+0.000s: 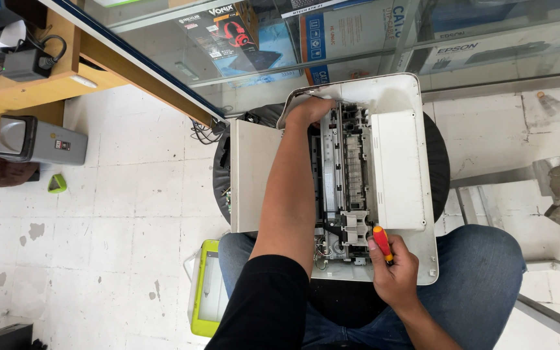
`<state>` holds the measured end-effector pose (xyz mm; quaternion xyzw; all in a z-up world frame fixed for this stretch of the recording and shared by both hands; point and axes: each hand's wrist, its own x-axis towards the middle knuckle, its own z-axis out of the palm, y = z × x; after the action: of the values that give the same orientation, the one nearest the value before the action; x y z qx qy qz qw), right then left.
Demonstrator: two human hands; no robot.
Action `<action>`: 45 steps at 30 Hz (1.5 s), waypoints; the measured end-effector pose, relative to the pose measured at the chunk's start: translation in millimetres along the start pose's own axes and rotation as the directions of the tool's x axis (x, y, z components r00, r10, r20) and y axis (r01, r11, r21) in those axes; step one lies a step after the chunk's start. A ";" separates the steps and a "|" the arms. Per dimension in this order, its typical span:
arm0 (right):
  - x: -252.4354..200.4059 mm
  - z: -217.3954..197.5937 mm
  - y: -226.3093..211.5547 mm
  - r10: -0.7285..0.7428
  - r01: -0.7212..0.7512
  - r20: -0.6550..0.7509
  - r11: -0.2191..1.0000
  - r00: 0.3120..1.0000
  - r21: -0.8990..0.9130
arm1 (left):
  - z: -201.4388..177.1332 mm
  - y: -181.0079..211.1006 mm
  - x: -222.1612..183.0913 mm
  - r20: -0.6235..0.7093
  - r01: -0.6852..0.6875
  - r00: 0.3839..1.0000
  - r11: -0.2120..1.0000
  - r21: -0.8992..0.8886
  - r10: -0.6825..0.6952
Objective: Disassembling a printer to extract the roller assembly using a screwdriver and manual disconnection of cables.
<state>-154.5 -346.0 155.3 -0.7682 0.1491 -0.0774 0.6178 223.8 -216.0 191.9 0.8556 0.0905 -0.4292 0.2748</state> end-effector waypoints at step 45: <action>0.0 -0.7 2.4 0.021 -0.021 -0.010 1.000 1.000 0.009 | 5.9 -22.3 66.3 -0.001 -0.049 0.999 0.971 0.234 0.051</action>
<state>-155.1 -347.1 153.1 -0.7635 0.1599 -0.0757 0.6211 251.8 -205.9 128.4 0.8855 0.0186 -0.4268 0.1824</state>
